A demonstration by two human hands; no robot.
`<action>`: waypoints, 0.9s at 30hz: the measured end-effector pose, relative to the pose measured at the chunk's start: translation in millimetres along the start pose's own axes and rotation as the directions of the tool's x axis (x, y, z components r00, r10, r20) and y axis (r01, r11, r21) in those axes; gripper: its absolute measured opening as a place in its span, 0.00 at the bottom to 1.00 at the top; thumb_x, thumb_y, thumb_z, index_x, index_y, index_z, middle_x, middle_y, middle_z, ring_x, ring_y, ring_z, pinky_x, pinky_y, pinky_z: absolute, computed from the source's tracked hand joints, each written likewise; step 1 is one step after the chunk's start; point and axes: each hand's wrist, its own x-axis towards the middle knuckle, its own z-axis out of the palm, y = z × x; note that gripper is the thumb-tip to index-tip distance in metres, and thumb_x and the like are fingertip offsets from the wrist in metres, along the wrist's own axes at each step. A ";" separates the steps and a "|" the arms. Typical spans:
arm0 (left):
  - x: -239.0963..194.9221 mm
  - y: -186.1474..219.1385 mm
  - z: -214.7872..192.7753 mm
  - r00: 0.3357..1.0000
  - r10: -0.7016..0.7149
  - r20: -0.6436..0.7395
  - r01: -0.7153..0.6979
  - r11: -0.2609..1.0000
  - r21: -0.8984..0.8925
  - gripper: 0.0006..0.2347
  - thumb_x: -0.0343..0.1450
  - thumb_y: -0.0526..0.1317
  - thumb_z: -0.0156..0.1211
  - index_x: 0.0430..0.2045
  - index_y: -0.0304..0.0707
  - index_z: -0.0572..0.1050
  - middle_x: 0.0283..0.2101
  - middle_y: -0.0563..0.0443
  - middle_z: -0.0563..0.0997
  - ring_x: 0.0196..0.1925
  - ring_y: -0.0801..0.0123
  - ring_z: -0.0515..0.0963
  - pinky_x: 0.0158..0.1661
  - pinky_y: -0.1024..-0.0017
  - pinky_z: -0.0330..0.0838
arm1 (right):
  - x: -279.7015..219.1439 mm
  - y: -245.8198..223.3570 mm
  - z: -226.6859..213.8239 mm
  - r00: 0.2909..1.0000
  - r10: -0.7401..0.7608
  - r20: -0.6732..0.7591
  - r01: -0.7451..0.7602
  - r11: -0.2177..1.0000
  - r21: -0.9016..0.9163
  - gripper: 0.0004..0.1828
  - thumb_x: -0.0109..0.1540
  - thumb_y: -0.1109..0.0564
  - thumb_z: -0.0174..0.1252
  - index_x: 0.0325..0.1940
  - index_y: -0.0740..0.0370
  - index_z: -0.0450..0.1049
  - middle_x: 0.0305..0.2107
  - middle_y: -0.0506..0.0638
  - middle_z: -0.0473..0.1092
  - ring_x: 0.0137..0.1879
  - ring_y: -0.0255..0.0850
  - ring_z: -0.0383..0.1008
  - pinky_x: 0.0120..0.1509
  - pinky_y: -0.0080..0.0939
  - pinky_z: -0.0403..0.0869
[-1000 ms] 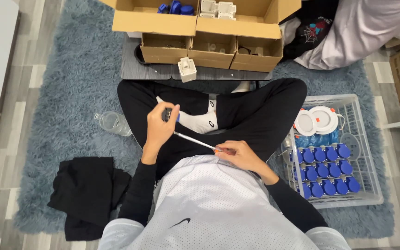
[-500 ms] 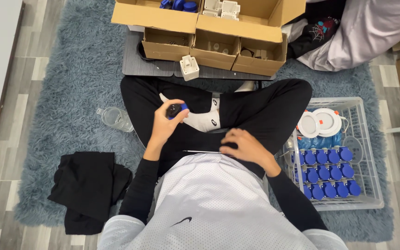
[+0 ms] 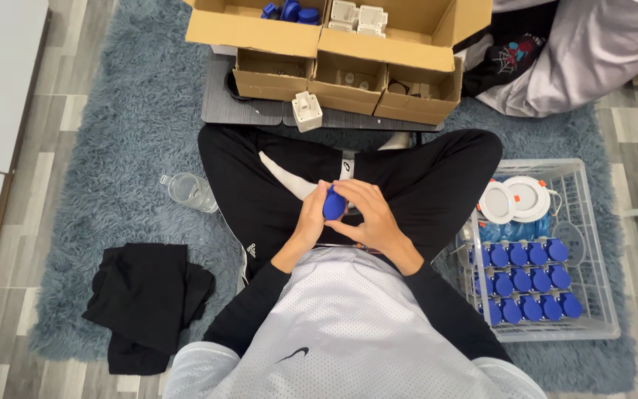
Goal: A person sits on the floor and uses a screwdriver to prepare or assemble electrical components, then organizes them into cardboard boxes.
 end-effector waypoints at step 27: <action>1.2 10.1 -4.0 0.977 -0.016 0.214 0.055 0.982 -0.178 0.30 0.86 0.62 0.29 0.32 0.38 0.75 0.18 0.42 0.78 0.15 0.73 0.73 0.19 0.82 0.61 | -23.8 20.8 -2.0 0.933 0.360 0.022 -0.321 0.800 0.506 0.30 0.52 0.48 0.85 0.52 0.66 0.86 0.37 0.53 0.80 0.47 0.40 0.74 0.55 0.38 0.72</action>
